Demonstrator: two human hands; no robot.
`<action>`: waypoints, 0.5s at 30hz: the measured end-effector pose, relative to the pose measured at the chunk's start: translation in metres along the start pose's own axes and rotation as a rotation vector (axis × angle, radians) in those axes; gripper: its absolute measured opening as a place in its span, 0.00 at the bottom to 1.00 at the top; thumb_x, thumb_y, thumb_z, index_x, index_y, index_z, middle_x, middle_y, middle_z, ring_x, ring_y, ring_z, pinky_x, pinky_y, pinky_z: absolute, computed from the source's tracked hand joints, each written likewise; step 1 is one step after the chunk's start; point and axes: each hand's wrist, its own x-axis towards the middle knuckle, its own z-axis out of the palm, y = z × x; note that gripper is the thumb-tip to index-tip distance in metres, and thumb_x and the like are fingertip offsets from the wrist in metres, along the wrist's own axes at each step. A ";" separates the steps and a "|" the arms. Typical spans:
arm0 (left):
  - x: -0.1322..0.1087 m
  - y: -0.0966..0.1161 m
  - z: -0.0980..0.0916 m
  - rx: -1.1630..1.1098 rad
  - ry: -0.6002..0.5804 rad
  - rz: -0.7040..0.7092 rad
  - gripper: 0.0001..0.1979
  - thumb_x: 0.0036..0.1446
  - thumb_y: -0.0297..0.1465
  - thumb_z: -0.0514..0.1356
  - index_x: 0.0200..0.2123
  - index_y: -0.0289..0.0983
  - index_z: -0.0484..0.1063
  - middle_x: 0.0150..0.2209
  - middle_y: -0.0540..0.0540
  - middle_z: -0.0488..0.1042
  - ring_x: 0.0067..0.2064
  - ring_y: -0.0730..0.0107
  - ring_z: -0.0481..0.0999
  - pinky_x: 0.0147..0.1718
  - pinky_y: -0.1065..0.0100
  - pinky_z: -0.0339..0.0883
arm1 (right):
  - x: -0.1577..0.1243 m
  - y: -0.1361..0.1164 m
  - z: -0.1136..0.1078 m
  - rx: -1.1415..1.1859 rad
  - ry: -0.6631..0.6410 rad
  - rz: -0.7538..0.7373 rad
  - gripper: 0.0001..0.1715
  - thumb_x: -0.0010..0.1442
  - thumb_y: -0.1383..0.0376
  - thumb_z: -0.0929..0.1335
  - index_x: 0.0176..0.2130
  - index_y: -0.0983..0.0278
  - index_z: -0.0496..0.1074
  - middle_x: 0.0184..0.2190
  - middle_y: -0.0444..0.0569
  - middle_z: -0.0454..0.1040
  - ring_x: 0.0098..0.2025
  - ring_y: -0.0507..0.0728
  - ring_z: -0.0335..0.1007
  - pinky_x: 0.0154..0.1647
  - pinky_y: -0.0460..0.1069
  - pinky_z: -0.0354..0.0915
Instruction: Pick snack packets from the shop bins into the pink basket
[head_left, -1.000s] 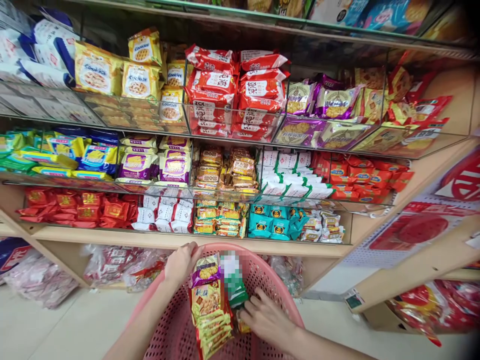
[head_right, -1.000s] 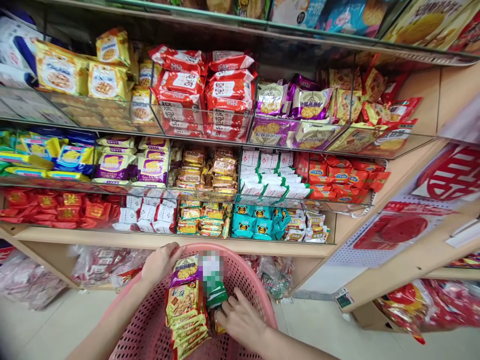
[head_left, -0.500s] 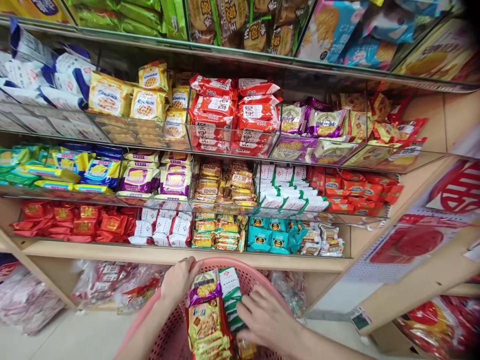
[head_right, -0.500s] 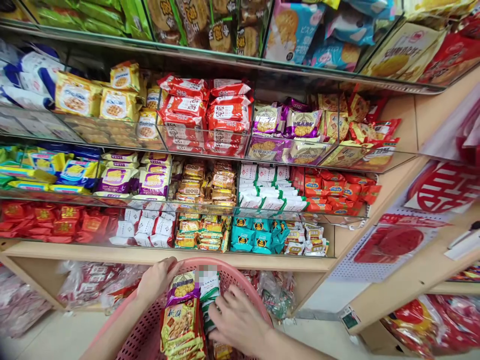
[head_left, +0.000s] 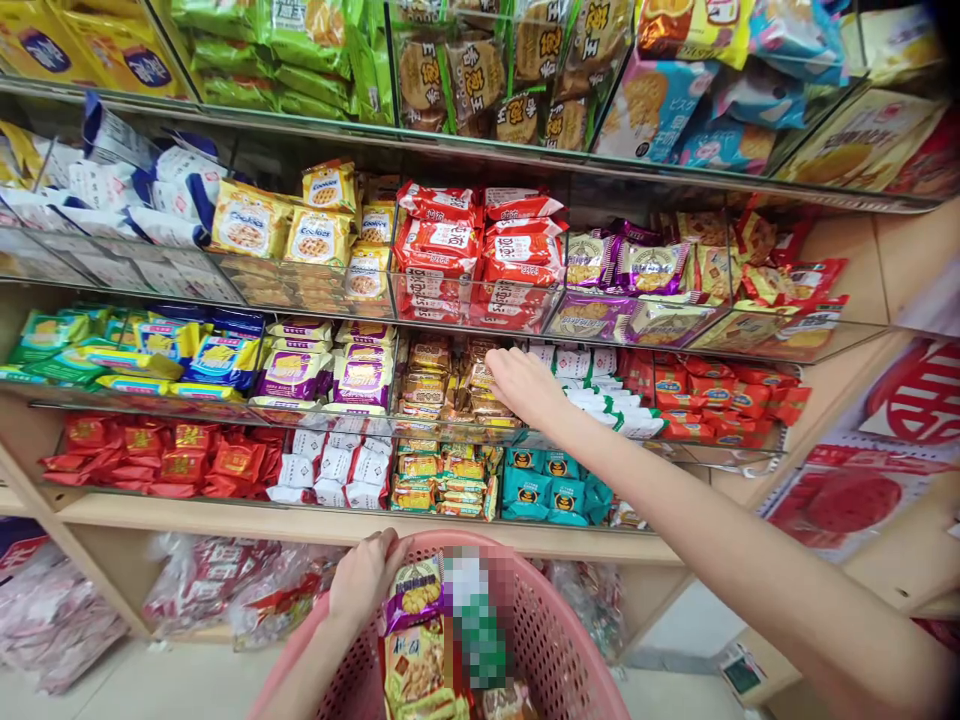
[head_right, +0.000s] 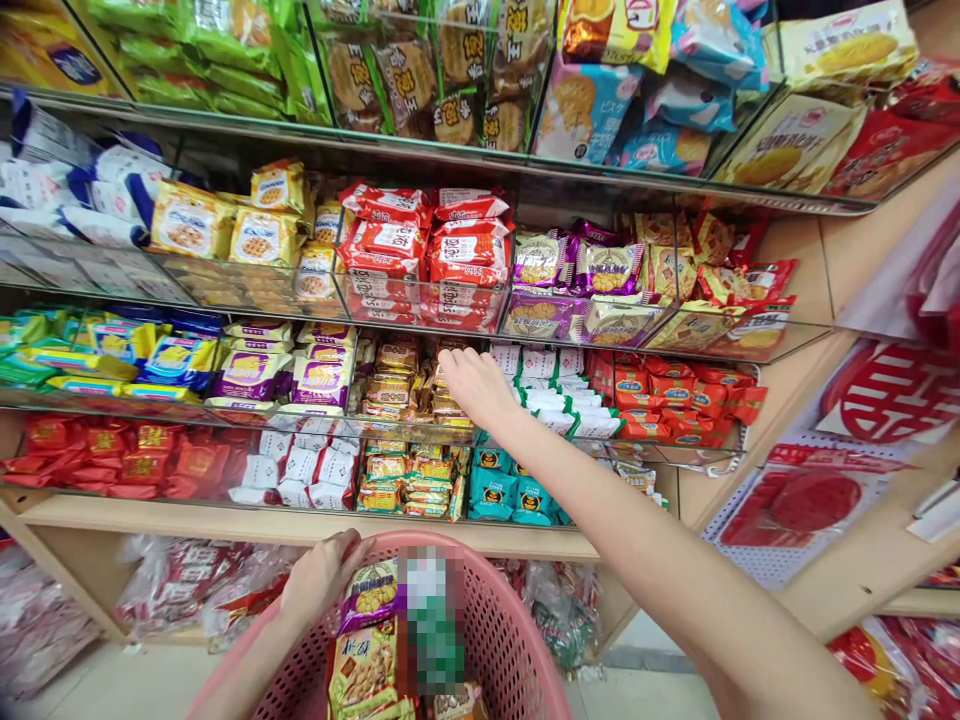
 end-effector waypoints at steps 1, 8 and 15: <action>0.000 0.000 0.001 0.000 0.004 0.004 0.20 0.63 0.46 0.41 0.36 0.42 0.66 0.37 0.45 0.78 0.38 0.62 0.79 0.30 0.69 0.61 | 0.004 0.000 0.004 -0.022 -0.018 0.001 0.08 0.62 0.71 0.60 0.44 0.68 0.61 0.40 0.55 0.71 0.42 0.61 0.64 0.36 0.52 0.53; 0.002 -0.002 0.003 -0.018 0.007 0.006 0.19 0.63 0.46 0.41 0.35 0.42 0.66 0.36 0.46 0.78 0.37 0.65 0.78 0.29 0.71 0.60 | 0.014 -0.002 0.018 -0.055 -0.020 0.001 0.15 0.60 0.66 0.65 0.45 0.68 0.60 0.41 0.57 0.71 0.43 0.61 0.64 0.36 0.52 0.55; 0.001 0.000 0.004 -0.025 0.006 0.005 0.21 0.63 0.47 0.40 0.34 0.42 0.65 0.37 0.46 0.78 0.38 0.62 0.78 0.29 0.69 0.60 | 0.018 -0.005 0.020 -0.068 -0.044 -0.007 0.13 0.60 0.69 0.63 0.46 0.68 0.60 0.41 0.56 0.71 0.44 0.61 0.65 0.36 0.52 0.55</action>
